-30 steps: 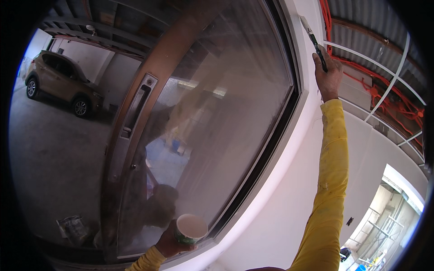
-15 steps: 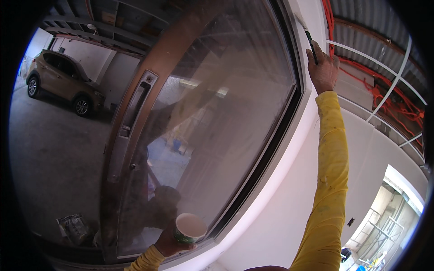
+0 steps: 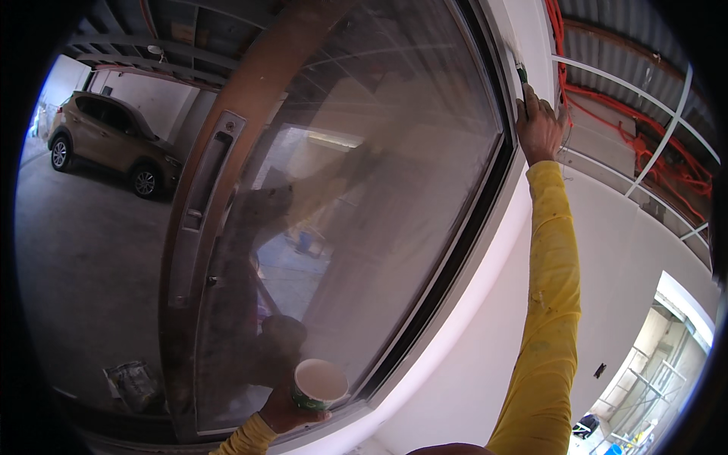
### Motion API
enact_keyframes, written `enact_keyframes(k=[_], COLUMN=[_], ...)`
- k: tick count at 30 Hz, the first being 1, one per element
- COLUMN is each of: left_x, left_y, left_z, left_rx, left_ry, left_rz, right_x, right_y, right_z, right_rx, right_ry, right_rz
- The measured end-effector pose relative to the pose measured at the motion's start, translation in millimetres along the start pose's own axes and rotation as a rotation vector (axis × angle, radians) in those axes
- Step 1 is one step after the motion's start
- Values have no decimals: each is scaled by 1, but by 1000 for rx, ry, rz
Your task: The person paints the wall around a window frame and later around a taped-off wall fixture using a small brush and a cup of white paint. The person briefly wipes the floor with a cloth before resuming painting.
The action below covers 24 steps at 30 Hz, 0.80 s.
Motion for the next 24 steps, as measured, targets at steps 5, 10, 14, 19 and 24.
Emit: enact_keyframes(k=[5, 10, 14, 19, 24], left_x=[0, -5, -6, -11, -11], left_y=[-1, -1, -1, -2, -1], left_z=[1, 4, 4, 4, 6], left_rx=[57, 68, 92, 109, 110], left_ry=[-65, -44, -82, -118, -95], left_rz=[45, 28, 65, 32, 46], right_x=[8, 14, 19, 26, 36], right_y=[19, 38, 53, 69, 83], right_z=[29, 47, 61, 72, 82], right_rx=[-25, 19, -58, -114, -235], right_ry=[1, -27, -16, -41, -31], right_rz=[10, 34, 51, 64, 91])
Point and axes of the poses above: each hand's wrist, its own y-axis away from the middle knuckle, its own z-axis out of the palm, x = y × z, the point moved 6 cm from there along -y, towards the middle knuckle, and after that the axes turned 15 degrees about -z, right-handed, at the moved point
